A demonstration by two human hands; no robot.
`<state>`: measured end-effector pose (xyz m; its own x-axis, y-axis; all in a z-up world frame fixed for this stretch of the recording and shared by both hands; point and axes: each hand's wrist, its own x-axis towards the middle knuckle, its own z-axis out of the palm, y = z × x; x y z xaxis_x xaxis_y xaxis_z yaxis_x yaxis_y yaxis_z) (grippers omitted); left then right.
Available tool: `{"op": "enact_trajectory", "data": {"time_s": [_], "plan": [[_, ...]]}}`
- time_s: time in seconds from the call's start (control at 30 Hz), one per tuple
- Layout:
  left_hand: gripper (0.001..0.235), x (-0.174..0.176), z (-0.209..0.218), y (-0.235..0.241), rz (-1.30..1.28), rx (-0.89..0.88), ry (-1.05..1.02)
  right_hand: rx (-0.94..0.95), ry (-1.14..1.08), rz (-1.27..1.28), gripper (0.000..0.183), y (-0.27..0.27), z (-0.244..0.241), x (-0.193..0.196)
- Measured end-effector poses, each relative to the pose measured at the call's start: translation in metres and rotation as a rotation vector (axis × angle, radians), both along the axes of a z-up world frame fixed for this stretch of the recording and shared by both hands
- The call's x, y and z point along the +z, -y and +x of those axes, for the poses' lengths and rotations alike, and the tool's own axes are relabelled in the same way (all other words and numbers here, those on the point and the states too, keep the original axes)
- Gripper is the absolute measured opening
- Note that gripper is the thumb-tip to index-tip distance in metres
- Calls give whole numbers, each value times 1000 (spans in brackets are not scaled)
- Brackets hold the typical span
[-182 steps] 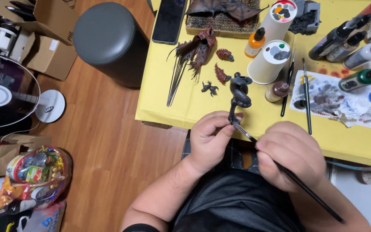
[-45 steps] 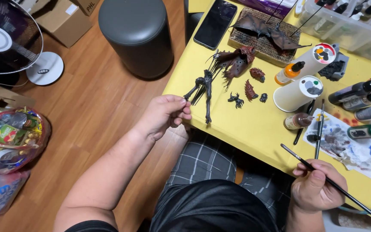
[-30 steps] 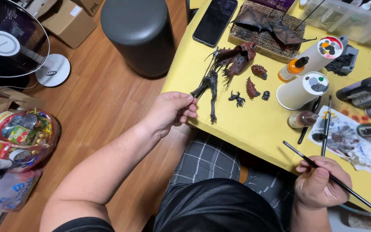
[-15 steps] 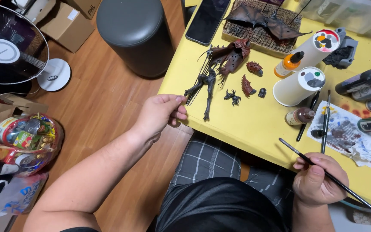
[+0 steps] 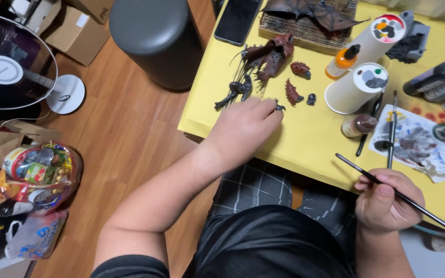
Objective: Cleaning a miniature figure with a cloth and then painting it with a fine brush and acrylic paints.
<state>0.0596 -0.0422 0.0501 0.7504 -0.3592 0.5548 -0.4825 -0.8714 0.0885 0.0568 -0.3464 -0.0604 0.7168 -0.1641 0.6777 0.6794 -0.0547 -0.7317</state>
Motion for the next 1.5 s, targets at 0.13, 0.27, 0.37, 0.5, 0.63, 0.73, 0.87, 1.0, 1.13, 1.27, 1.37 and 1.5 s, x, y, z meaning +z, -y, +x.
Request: {"op": "enact_trajectory", "data": {"time_s": [0.13, 0.27, 0.37, 0.5, 0.63, 0.73, 0.87, 1.0, 1.13, 1.27, 1.37, 1.5], "plan": [[16, -10, 34, 1, 217, -60, 30, -3, -43, 85, 31, 1, 1, -1], [10, -15, 46, 0, 406, -106, -42, 11, -26, 131, 24, -1, 2, 4], [8, -25, 51, -5, 370, -138, 72, 50, 54, 138, 22, -2, 9, 4], [12, -4, 37, 6, 209, -220, 49, 108, 106, 164, 24, -1, 10, 12], [9, 1, 14, 37, 59, -302, -38, 109, 90, 181, 23, 13, 11, 17], [8, -15, 2, 53, -70, -250, -118, 38, 48, 265, 28, 22, 13, 21], [3, -22, 2, 76, -293, -187, -263, -121, 62, 174, 24, 25, 17, 41], [27, -37, 6, 87, -415, -179, -354, -113, 89, 130, 9, 18, 39, 79], [23, -45, 11, 90, -409, -188, -346, -151, 34, -88, 15, -1, 78, 117], [17, -48, 11, 89, -393, -226, -247, 31, 99, -397, 14, -26, 104, 136], [14, -49, 8, 87, -412, -230, -219, 29, 77, -489, 13, -40, 108, 140], [24, -50, 8, 84, -440, -215, -241, 41, 67, -511, 13, -44, 112, 134]]}}
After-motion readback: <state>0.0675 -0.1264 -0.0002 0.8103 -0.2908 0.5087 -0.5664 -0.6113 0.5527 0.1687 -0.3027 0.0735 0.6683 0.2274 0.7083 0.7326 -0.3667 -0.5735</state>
